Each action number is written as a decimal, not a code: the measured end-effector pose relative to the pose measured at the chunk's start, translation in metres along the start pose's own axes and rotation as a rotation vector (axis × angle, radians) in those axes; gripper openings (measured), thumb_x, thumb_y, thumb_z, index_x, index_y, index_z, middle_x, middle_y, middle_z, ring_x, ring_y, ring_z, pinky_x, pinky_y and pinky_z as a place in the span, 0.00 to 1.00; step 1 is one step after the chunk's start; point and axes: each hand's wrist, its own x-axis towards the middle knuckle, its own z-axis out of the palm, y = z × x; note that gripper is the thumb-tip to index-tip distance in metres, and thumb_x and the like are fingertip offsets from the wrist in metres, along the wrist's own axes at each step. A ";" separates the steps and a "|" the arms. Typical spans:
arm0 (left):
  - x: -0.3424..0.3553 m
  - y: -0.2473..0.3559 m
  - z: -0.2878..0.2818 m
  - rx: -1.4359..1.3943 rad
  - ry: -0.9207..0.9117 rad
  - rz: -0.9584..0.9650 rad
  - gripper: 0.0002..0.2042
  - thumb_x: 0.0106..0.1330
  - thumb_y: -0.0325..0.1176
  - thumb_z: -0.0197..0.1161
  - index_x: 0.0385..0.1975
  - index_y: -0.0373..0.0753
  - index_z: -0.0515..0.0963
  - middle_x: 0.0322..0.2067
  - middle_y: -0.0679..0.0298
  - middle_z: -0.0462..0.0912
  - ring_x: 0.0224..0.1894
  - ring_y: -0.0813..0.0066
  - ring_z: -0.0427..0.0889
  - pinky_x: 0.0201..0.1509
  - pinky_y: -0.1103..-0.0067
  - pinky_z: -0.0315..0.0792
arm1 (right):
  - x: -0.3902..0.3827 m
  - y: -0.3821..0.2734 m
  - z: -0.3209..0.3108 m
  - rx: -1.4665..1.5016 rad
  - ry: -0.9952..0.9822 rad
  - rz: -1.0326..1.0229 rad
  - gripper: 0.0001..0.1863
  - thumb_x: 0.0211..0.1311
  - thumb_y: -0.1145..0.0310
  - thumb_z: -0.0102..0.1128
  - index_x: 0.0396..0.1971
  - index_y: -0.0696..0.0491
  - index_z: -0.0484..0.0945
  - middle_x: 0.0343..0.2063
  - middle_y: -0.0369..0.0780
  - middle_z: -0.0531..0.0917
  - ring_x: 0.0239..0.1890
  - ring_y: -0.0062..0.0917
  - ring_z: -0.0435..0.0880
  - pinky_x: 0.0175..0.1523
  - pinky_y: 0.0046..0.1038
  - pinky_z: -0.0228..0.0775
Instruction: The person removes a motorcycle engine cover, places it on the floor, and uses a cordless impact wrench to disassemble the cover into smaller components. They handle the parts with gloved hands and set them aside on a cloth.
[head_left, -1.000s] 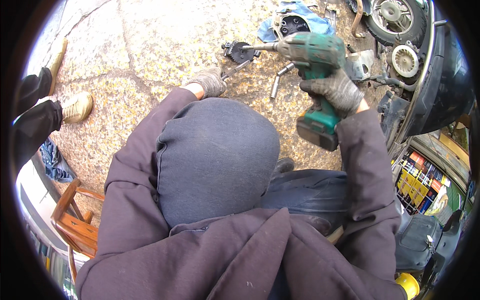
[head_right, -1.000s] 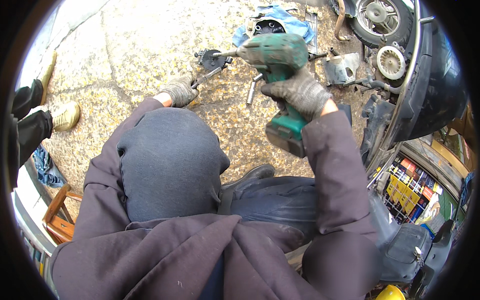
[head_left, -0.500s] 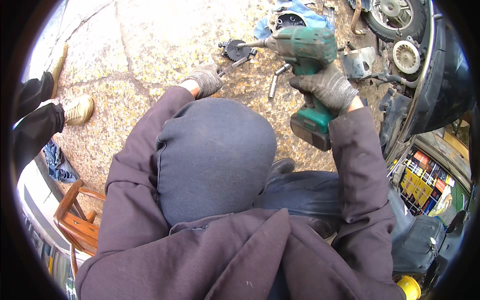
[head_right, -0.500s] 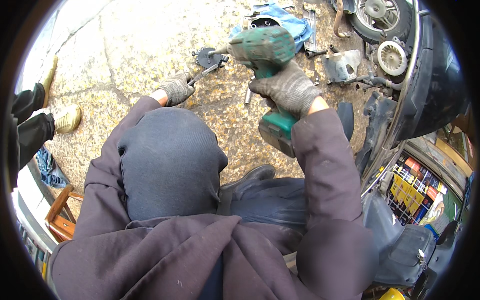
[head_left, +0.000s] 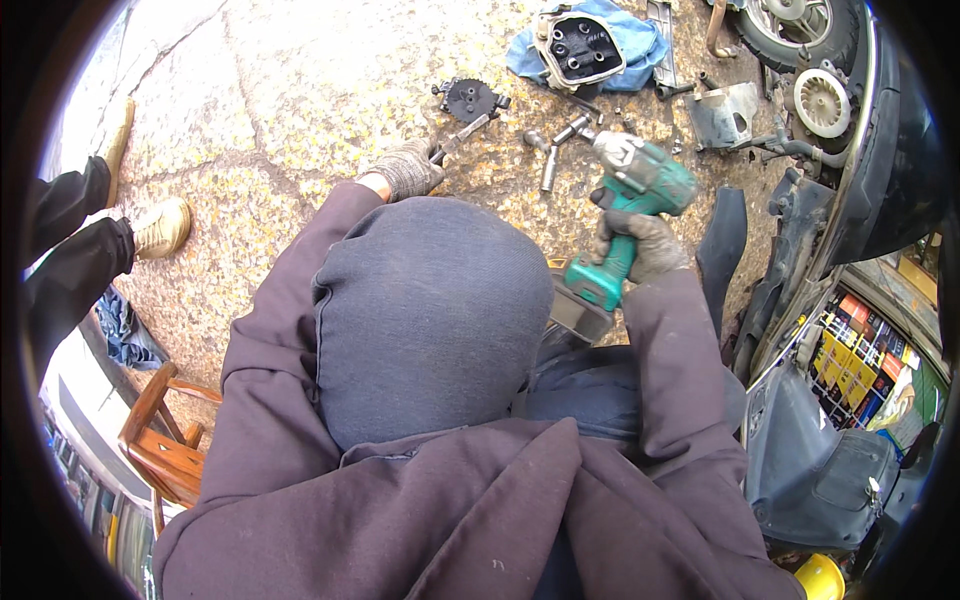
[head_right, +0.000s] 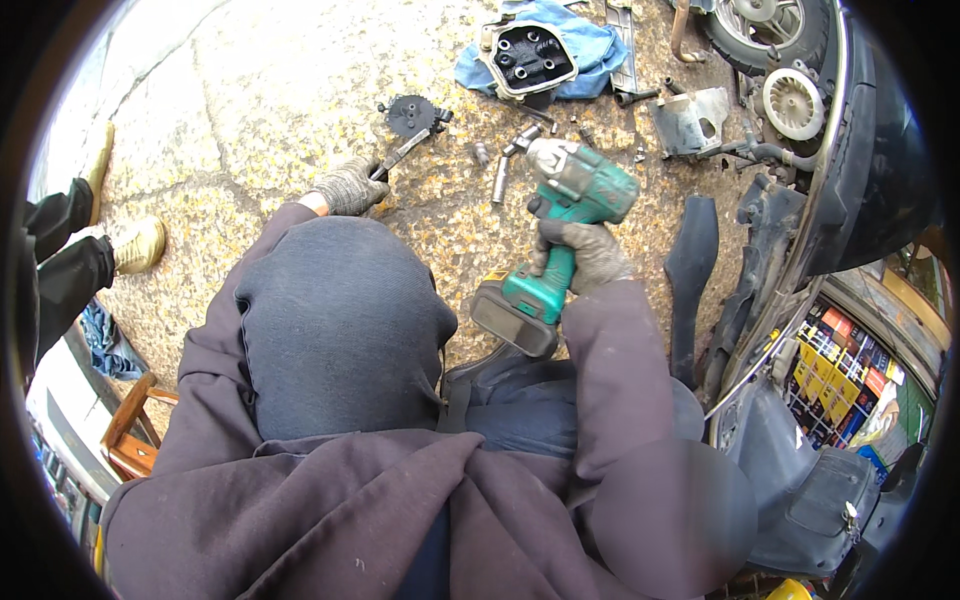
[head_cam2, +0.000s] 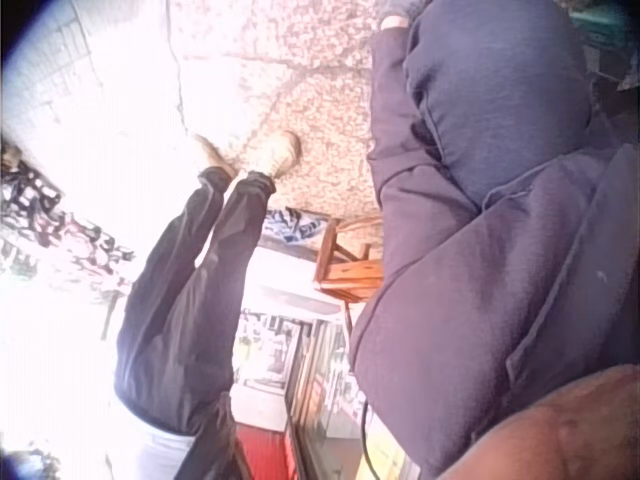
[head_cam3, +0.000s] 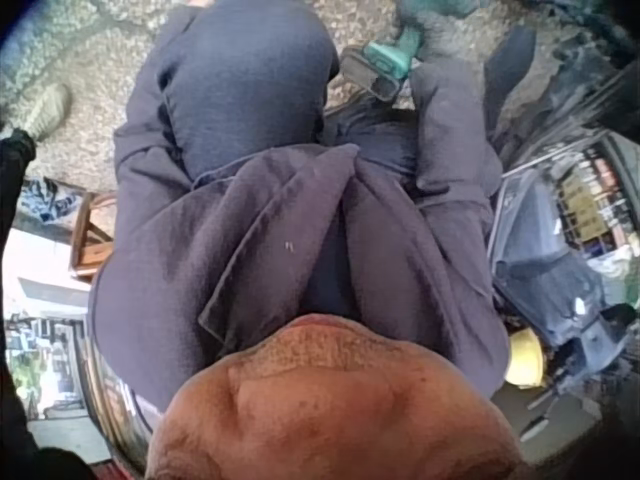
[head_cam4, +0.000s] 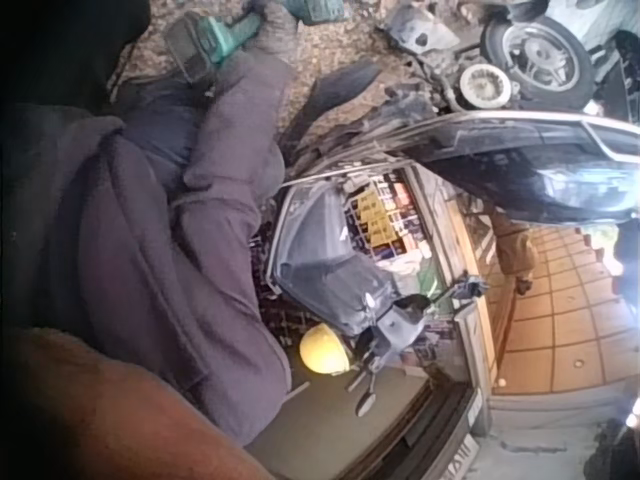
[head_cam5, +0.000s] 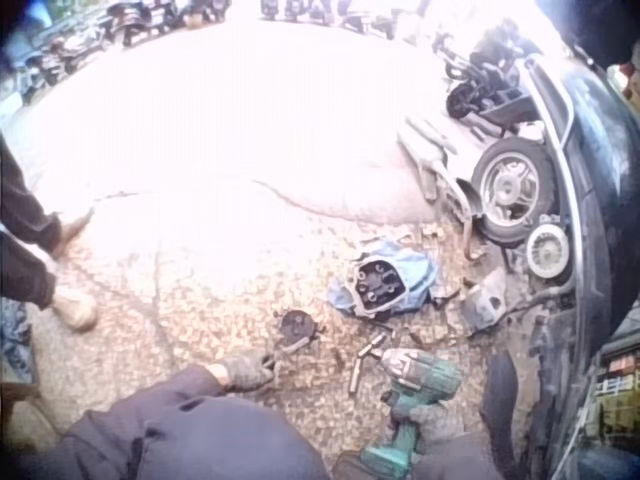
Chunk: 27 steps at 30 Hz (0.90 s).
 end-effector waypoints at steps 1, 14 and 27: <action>0.000 0.000 0.001 -0.007 0.012 -0.007 0.16 0.60 0.43 0.58 0.41 0.38 0.77 0.30 0.55 0.81 0.31 0.63 0.80 0.38 0.67 0.72 | 0.005 0.010 -0.006 0.009 0.047 0.034 0.25 0.47 0.72 0.68 0.47 0.60 0.73 0.24 0.41 0.79 0.23 0.30 0.80 0.32 0.38 0.78; 0.030 -0.052 0.081 -0.409 0.125 -0.125 0.23 0.60 0.39 0.66 0.53 0.38 0.72 0.42 0.54 0.82 0.45 0.62 0.82 0.51 0.68 0.74 | 0.057 0.119 0.015 -0.843 -0.060 0.331 0.22 0.48 0.64 0.73 0.43 0.59 0.80 0.35 0.44 0.85 0.33 0.30 0.84 0.40 0.32 0.78; 0.020 -0.067 0.093 -0.586 0.225 -0.125 0.20 0.65 0.32 0.64 0.56 0.34 0.71 0.46 0.54 0.82 0.47 0.67 0.81 0.50 0.73 0.75 | 0.091 0.141 0.026 -1.058 0.382 0.086 0.15 0.57 0.64 0.65 0.43 0.51 0.80 0.41 0.48 0.84 0.46 0.38 0.83 0.53 0.34 0.74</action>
